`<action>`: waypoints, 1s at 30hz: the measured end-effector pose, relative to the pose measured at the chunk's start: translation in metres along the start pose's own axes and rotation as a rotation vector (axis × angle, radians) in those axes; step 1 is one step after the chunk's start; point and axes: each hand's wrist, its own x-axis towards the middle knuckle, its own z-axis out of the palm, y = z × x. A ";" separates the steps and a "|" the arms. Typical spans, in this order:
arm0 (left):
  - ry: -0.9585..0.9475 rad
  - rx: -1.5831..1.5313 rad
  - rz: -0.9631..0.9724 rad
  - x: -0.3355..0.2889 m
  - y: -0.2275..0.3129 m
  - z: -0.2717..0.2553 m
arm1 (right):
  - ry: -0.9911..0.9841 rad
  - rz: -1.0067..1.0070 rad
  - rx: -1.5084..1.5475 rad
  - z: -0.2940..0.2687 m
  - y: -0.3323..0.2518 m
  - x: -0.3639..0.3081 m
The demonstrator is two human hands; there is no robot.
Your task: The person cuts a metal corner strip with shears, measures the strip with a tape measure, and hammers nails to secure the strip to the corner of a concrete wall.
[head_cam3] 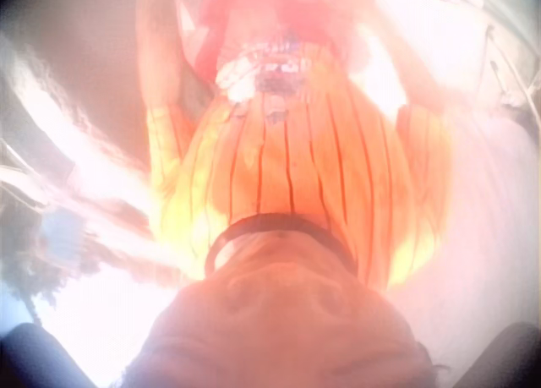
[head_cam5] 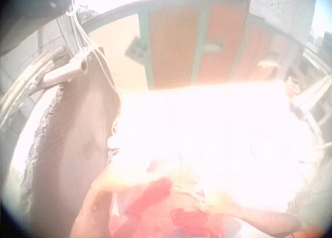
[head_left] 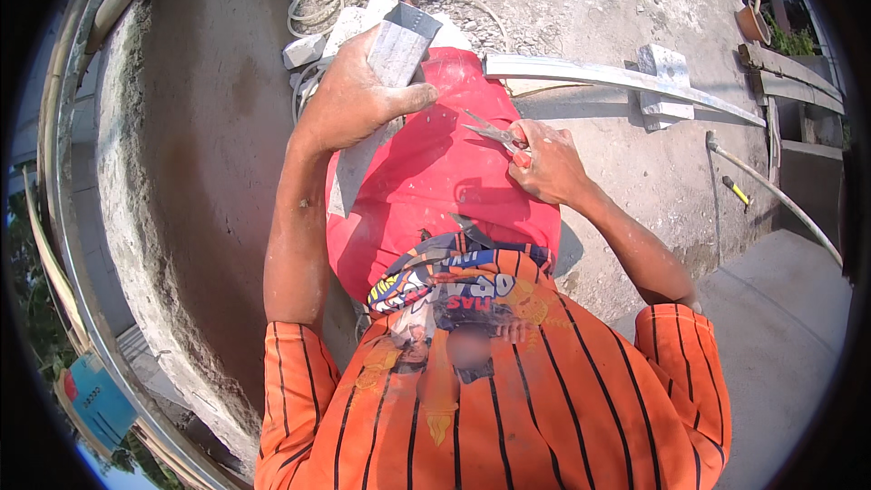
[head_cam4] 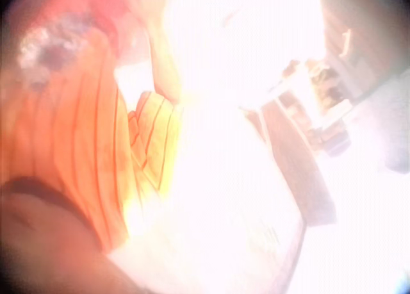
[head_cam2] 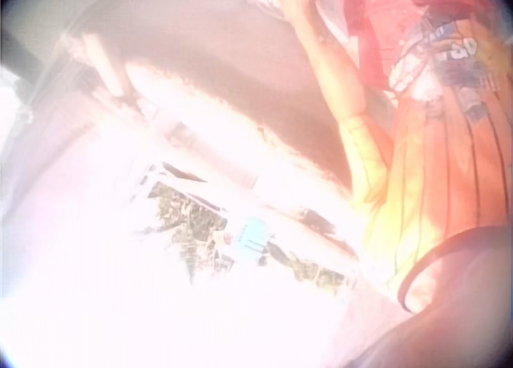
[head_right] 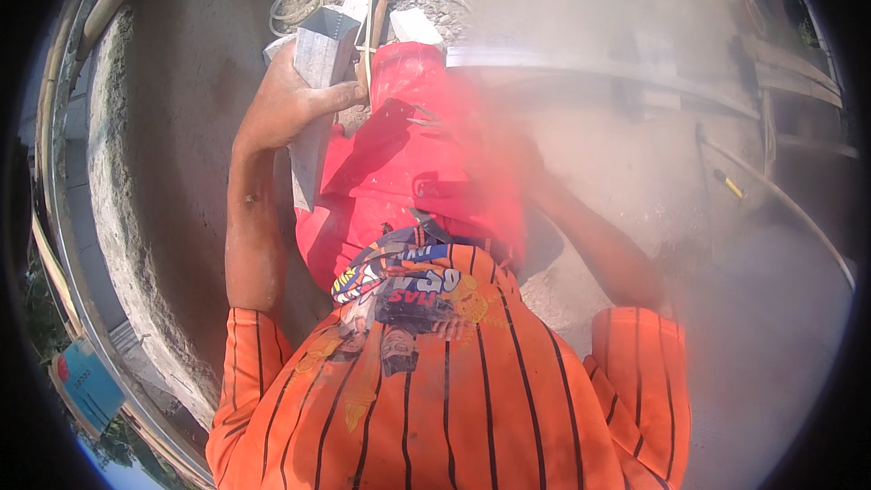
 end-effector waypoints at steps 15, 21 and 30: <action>0.827 -1.237 -0.091 -0.033 -0.096 -0.054 | 0.422 0.514 0.169 0.078 0.088 -0.074; 0.766 -1.318 -0.155 -0.022 -0.095 -0.025 | -0.030 1.218 0.161 0.185 0.160 -0.126; 0.652 -1.063 0.015 -0.039 -0.038 -0.064 | 0.232 1.088 0.931 0.177 0.169 -0.106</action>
